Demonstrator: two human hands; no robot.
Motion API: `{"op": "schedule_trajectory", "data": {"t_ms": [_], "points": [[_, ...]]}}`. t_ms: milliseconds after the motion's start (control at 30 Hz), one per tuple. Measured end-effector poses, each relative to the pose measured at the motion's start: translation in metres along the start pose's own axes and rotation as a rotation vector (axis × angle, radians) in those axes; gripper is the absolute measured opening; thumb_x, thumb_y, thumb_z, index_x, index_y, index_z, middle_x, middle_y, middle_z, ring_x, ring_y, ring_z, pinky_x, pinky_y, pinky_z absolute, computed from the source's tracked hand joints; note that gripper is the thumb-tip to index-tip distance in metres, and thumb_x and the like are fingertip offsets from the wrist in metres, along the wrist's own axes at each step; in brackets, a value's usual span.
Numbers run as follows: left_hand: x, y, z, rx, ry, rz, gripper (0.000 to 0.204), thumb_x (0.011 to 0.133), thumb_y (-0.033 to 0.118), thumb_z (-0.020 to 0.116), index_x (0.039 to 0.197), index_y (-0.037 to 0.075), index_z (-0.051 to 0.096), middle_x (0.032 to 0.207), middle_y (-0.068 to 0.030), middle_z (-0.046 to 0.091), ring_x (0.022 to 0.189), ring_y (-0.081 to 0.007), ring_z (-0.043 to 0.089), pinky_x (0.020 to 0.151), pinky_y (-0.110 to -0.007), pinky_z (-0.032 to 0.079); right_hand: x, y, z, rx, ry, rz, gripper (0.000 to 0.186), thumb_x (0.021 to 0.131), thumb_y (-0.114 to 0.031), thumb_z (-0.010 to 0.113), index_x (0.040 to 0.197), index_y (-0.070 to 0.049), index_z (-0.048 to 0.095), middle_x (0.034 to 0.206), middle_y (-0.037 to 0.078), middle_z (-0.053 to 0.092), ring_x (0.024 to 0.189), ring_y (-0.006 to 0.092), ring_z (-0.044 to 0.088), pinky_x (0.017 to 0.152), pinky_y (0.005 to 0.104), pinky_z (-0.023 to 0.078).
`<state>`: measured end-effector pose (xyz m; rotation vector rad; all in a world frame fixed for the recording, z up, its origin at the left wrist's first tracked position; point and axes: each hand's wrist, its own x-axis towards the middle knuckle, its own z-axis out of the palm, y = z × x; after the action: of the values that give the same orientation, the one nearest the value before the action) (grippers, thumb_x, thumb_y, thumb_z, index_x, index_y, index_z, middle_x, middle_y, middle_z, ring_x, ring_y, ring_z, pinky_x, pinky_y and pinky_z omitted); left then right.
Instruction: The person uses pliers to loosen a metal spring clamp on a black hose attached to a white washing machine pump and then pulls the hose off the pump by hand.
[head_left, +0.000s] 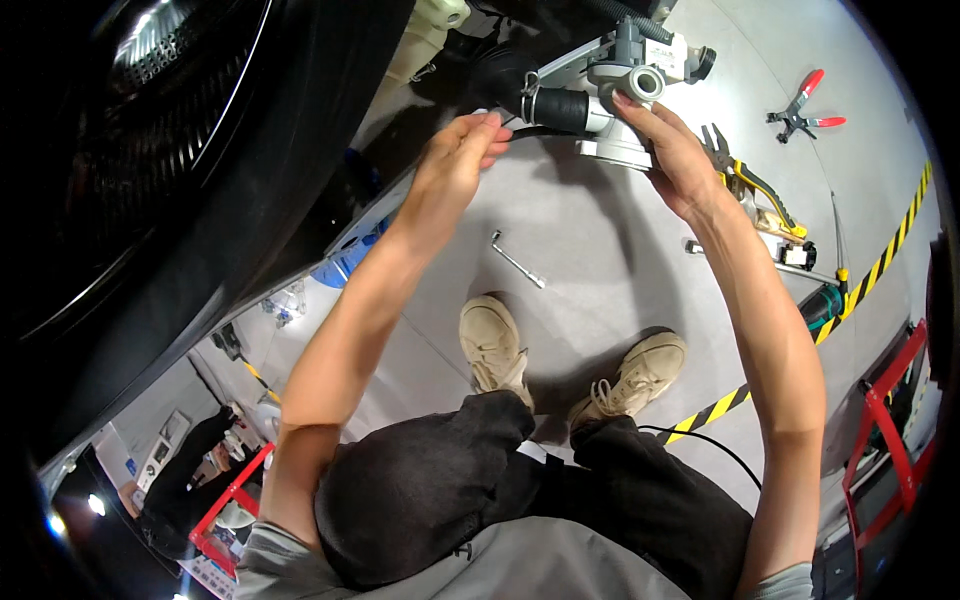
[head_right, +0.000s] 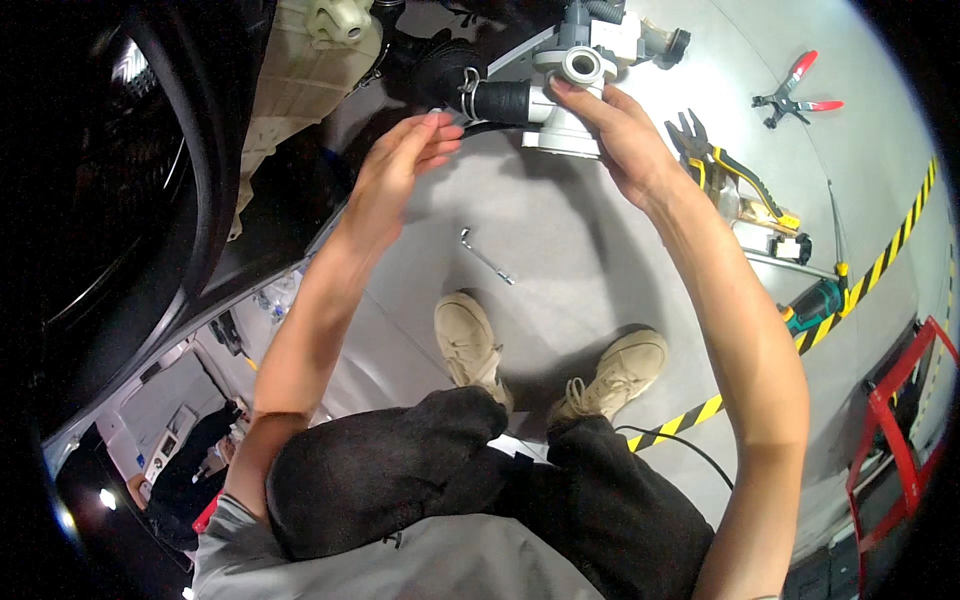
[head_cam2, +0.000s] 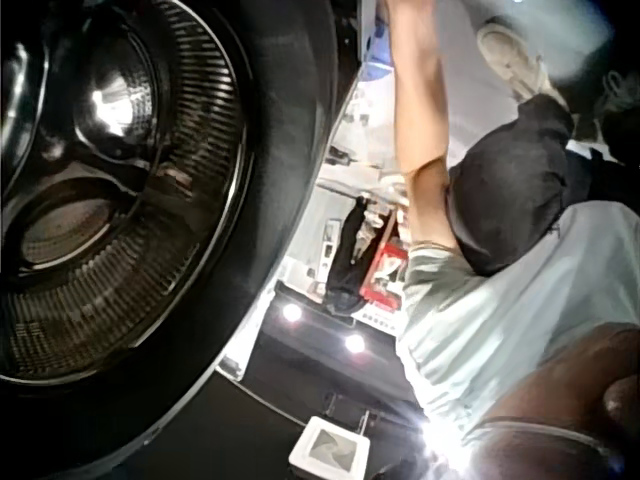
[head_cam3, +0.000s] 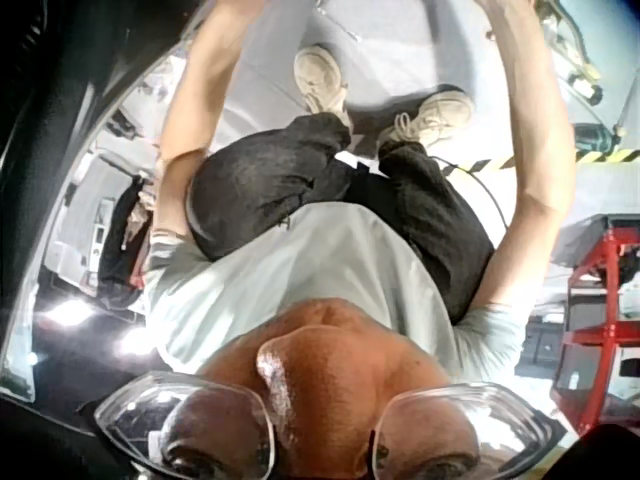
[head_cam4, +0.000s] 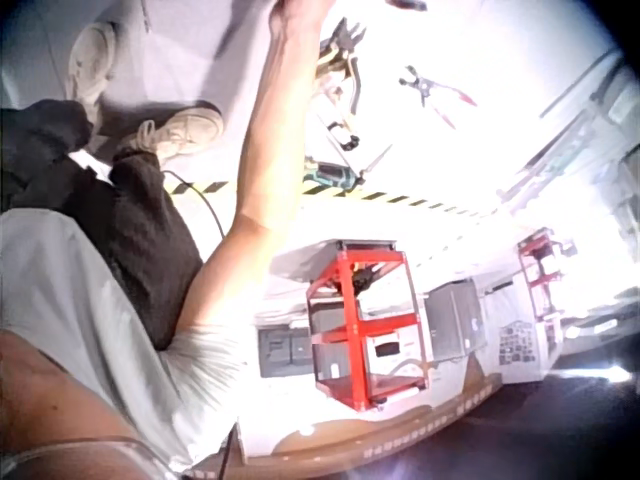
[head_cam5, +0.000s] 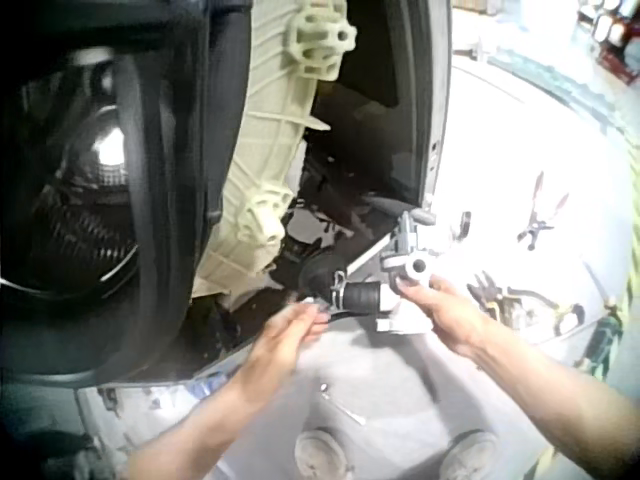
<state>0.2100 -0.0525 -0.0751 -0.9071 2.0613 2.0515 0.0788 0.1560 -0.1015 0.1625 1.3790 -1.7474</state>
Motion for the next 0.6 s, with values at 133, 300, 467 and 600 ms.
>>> {"op": "schedule_trajectory", "data": {"t_ms": [133, 300, 467, 600], "points": [[0.008, -0.002, 0.014, -0.187, -0.028, -0.081, 0.037, 0.1, 0.032, 0.056, 0.115, -0.002, 0.059, 0.117, -0.0144, 0.063, 0.113, -0.0218, 0.059, 0.098, -0.034, 0.046, 0.002, -0.001, 0.001, -0.142, 0.018, 0.026, 0.06, 0.088, -0.038, 0.072, 0.13, 0.0, 0.054, 0.126, 0.009, 0.061, 0.121, 0.0163, 0.051, 0.107, 0.0302, 0.032], [0.035, -0.024, 0.016, -0.674, -0.15, -0.179, 0.02, 0.097, 0.017, 0.062, 0.108, 0.001, 0.062, 0.112, -0.0147, 0.065, 0.109, -0.025, 0.062, 0.098, -0.038, 0.05, 0.007, 0.005, -0.006, -0.261, 0.023, -0.003, 0.072, 0.082, -0.043, 0.077, 0.126, 0.008, 0.052, 0.115, 0.012, 0.062, 0.106, 0.0177, 0.055, 0.096, 0.0312, 0.039], [0.037, -0.029, 0.025, -0.718, -0.243, -0.159, 0.009, 0.093, 0.009, 0.067, 0.099, 0.002, 0.064, 0.104, -0.0137, 0.067, 0.102, -0.0235, 0.064, 0.094, -0.037, 0.052, 0.004, 0.006, -0.009, -0.185, -0.009, -0.004, 0.074, 0.083, -0.041, 0.077, 0.129, 0.009, 0.049, 0.12, 0.013, 0.061, 0.112, 0.0192, 0.053, 0.1, 0.0322, 0.037], [0.042, -0.031, 0.037, -0.75, -0.138, -0.187, 0.017, 0.088, 0.012, 0.073, 0.093, 0.003, 0.059, 0.097, -0.011, 0.067, 0.093, -0.0191, 0.063, 0.087, -0.033, 0.051, 0.003, 0.011, -0.006, -0.119, -0.003, -0.043, 0.072, 0.085, -0.04, 0.076, 0.131, 0.008, 0.048, 0.127, 0.014, 0.059, 0.122, 0.0211, 0.05, 0.107, 0.0337, 0.033]]}}
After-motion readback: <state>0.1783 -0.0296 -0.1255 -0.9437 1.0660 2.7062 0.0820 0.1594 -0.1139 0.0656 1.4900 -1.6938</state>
